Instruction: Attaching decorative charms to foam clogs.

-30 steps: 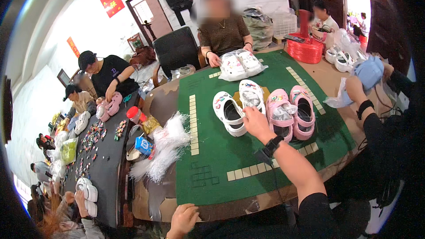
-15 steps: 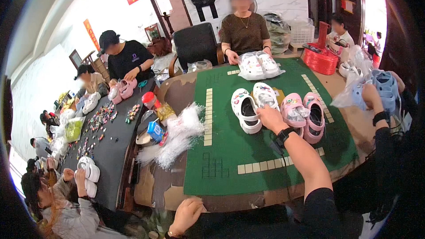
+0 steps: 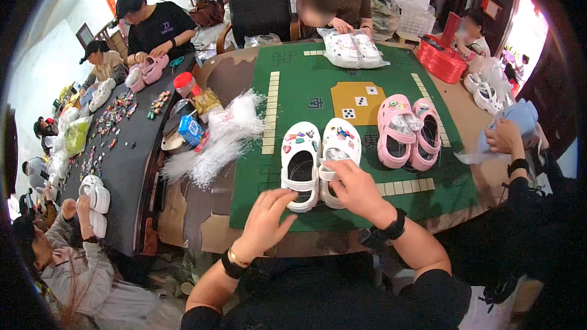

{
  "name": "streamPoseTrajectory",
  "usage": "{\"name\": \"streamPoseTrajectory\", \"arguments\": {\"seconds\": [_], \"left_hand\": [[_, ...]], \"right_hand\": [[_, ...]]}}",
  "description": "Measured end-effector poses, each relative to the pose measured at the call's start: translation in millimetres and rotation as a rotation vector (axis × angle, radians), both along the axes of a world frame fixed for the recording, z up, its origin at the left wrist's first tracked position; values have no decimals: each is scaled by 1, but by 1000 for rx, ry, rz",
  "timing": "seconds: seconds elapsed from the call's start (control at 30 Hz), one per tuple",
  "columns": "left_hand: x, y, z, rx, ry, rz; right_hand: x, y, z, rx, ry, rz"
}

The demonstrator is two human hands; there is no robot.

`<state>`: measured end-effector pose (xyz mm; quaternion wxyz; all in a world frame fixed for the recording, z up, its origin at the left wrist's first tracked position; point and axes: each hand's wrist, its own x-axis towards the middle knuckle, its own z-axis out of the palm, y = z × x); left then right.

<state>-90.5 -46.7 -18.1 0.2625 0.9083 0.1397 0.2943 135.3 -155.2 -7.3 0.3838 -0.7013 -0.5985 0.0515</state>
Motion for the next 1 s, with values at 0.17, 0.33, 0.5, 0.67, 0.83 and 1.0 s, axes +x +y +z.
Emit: {"name": "streamPoseTrajectory", "arguments": {"seconds": [0.17,0.33,0.5,0.67,0.83,1.0], "left_hand": [[39,23,-9,79,52,45],[60,38,-25,116,218,-30],[72,42,-25,-53,53,-11],[67,35,-10,-319,82,34],[52,26,-2,-440,199,-10],[44,27,2,-488,75,-84]], "right_hand": [[2,-29,-4,-68,225,-134],[-6,-39,-20,-81,318,-235],[3,-21,-26,11,-15,-243],[8,-14,-30,-23,-113,-105],[-5,-41,-11,-194,141,-121],[-36,-51,-13,-125,230,-6]]}}
